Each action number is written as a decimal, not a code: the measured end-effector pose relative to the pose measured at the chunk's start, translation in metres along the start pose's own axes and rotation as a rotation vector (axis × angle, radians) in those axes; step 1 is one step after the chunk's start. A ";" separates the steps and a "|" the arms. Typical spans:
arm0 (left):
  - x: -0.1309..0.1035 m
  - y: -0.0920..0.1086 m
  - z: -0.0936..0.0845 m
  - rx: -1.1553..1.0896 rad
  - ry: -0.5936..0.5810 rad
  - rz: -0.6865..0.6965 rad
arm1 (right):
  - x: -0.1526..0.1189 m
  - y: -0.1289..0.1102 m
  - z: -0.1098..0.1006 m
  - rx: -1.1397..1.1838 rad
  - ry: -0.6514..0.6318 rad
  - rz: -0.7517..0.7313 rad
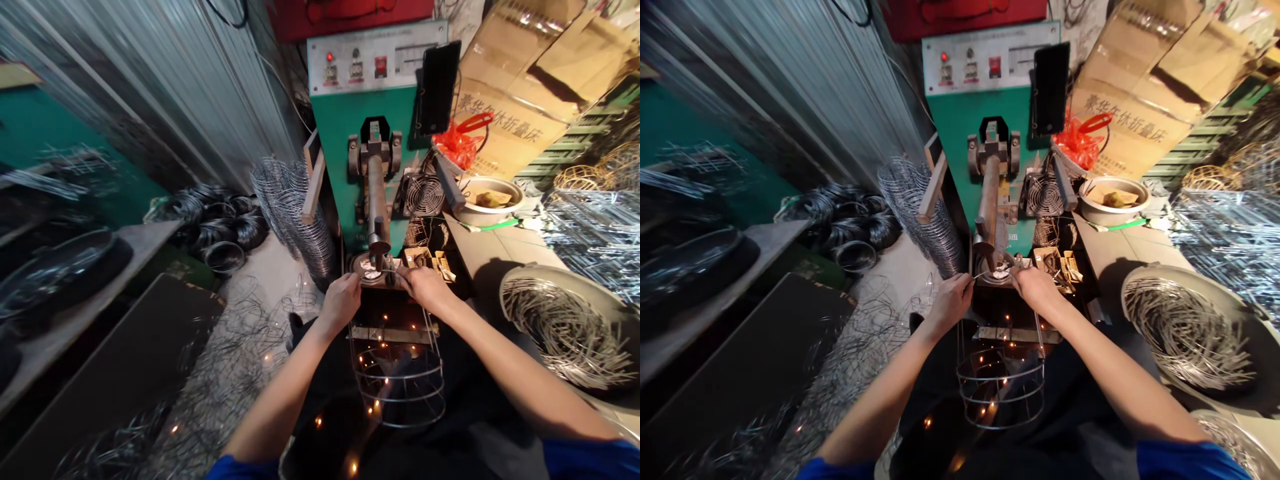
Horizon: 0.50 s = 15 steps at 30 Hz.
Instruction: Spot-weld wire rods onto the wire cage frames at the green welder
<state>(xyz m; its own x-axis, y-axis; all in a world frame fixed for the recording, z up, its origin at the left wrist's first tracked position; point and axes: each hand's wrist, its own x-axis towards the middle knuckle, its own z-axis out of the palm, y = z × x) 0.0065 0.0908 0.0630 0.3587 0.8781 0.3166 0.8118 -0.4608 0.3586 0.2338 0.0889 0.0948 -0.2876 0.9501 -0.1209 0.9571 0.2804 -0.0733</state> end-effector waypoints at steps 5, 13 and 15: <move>-0.002 -0.004 0.003 0.025 0.024 -0.004 | 0.002 -0.003 0.006 0.051 0.028 0.047; -0.034 0.004 0.014 0.092 0.305 0.171 | -0.038 -0.003 0.037 0.278 0.188 0.022; -0.038 0.014 0.016 0.086 0.300 0.193 | -0.063 0.020 0.052 0.370 0.282 0.064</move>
<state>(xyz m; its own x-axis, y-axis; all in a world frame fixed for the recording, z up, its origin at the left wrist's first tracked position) 0.0119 0.0530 0.0422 0.3677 0.6936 0.6195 0.7828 -0.5904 0.1963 0.2692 0.0271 0.0492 -0.1583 0.9784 0.1331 0.8810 0.2008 -0.4284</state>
